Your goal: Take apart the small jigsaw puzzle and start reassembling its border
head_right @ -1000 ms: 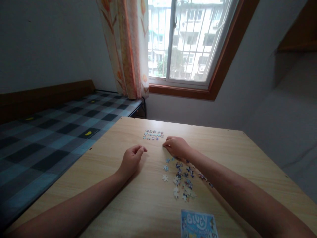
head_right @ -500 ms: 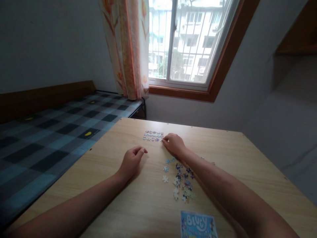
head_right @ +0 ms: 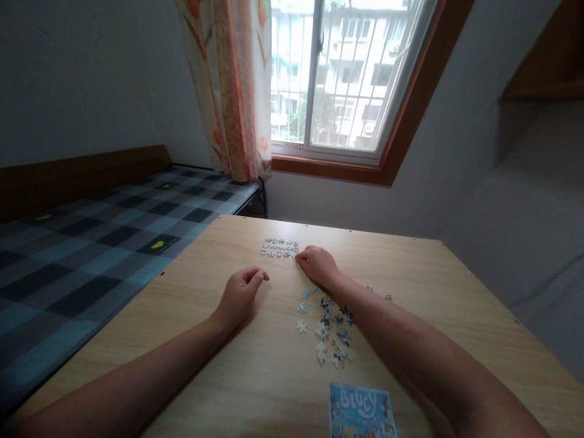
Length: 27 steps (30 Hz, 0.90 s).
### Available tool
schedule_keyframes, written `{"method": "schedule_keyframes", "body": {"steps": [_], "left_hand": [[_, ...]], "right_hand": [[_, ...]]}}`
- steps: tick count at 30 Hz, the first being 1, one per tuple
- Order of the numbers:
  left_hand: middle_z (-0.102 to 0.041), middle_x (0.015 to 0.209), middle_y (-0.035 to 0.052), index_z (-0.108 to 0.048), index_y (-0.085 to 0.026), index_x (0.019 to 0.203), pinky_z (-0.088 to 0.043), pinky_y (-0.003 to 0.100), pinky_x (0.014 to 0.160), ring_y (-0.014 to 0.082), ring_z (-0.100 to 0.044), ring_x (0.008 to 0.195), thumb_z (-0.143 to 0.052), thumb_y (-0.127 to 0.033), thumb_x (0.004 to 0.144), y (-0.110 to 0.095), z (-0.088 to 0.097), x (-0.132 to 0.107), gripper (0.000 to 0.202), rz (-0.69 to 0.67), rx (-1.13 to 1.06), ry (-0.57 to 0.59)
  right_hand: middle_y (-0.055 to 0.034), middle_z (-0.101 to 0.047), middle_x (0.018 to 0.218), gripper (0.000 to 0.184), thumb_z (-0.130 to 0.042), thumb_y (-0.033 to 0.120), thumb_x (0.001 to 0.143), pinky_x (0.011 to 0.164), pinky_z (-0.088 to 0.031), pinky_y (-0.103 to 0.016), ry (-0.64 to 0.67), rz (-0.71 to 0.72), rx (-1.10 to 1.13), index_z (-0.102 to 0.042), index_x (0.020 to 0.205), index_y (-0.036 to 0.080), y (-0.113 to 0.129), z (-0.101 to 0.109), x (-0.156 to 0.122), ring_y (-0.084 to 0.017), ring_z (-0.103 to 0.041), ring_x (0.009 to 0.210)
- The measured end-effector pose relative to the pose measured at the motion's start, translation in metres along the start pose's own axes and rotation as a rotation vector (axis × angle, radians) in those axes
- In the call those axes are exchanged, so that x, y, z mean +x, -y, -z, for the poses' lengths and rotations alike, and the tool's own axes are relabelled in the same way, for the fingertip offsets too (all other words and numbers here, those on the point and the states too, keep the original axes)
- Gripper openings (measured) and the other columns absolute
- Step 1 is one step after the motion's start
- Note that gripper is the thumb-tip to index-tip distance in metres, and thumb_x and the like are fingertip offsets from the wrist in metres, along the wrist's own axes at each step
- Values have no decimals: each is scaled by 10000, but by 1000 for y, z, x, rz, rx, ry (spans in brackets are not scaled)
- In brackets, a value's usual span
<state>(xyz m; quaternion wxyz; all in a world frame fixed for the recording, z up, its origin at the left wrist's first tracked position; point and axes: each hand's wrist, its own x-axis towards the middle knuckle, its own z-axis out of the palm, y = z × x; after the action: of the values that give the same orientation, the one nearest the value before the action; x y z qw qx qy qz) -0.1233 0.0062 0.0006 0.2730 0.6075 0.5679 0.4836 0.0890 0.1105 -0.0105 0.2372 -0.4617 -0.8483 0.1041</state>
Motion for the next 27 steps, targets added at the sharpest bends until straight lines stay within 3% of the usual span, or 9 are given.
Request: {"method": "schedule_keyframes", "body": {"steps": [3,6,8,13,17,20,23,27], "left_hand": [[-683,696,32,-684,-179,697,-434,307,692,209,-619,736,-497,-402,823,0,1,0,317,-6,17,5],[-674,673,27,-693,-180,713,-422,302,666,200,-610,703,-483,-389,849,-1,0,-1,326,-37,93,64],[-677,675,26,-707,-183,731,-413,298,649,189,-603,679,-480,-359,868,-3,-1,-3,318,-83,181,148],[-714,814,33,-755,-211,857,-426,292,676,169,-609,717,-553,-250,858,-11,-6,-14,206,-298,396,339],[-695,847,28,-764,-238,935,-450,283,699,158,-606,744,-542,-145,831,-15,-7,-21,262,-525,401,478],[-684,859,34,-754,-226,880,-469,289,747,173,-613,811,-538,-88,776,-16,-7,-22,276,-644,395,579],[-672,852,38,-740,-219,847,-478,300,764,179,-608,818,-530,-84,780,-18,-7,-23,259,-688,421,624],[-684,927,60,-747,-237,1033,-490,315,776,192,-619,866,-521,-155,872,-23,-8,-26,289,-701,427,651]], "right_hand": [[-51,-738,959,227,-584,230,952,806,-466,-244,-42,2,14,-792,1041,225,-4,8,0,-151,-658,856],[-57,-744,960,220,-599,272,954,789,-468,-265,-52,-11,5,-792,1047,224,-10,31,-6,-153,-650,817],[-53,-750,960,202,-624,276,933,761,-470,-270,22,-9,19,-798,1024,230,-12,51,-14,-146,-642,777],[-54,-764,920,211,-676,221,864,657,-469,-238,357,-51,103,-798,1035,215,-3,90,-42,-135,-648,743],[-60,-770,922,231,-684,207,841,629,-460,-223,484,-29,92,-798,1043,197,10,99,-57,-127,-657,727],[-52,-773,898,207,-668,190,836,631,-453,-217,539,-2,87,-808,987,190,15,101,-61,-118,-654,718],[-37,-771,850,200,-655,155,815,621,-442,-217,562,-15,61,-813,933,190,17,107,-63,-110,-641,682],[-20,-733,720,183,-652,125,772,542,-392,-219,635,-87,-10,-809,848,182,19,118,-67,-101,-590,580]]}}
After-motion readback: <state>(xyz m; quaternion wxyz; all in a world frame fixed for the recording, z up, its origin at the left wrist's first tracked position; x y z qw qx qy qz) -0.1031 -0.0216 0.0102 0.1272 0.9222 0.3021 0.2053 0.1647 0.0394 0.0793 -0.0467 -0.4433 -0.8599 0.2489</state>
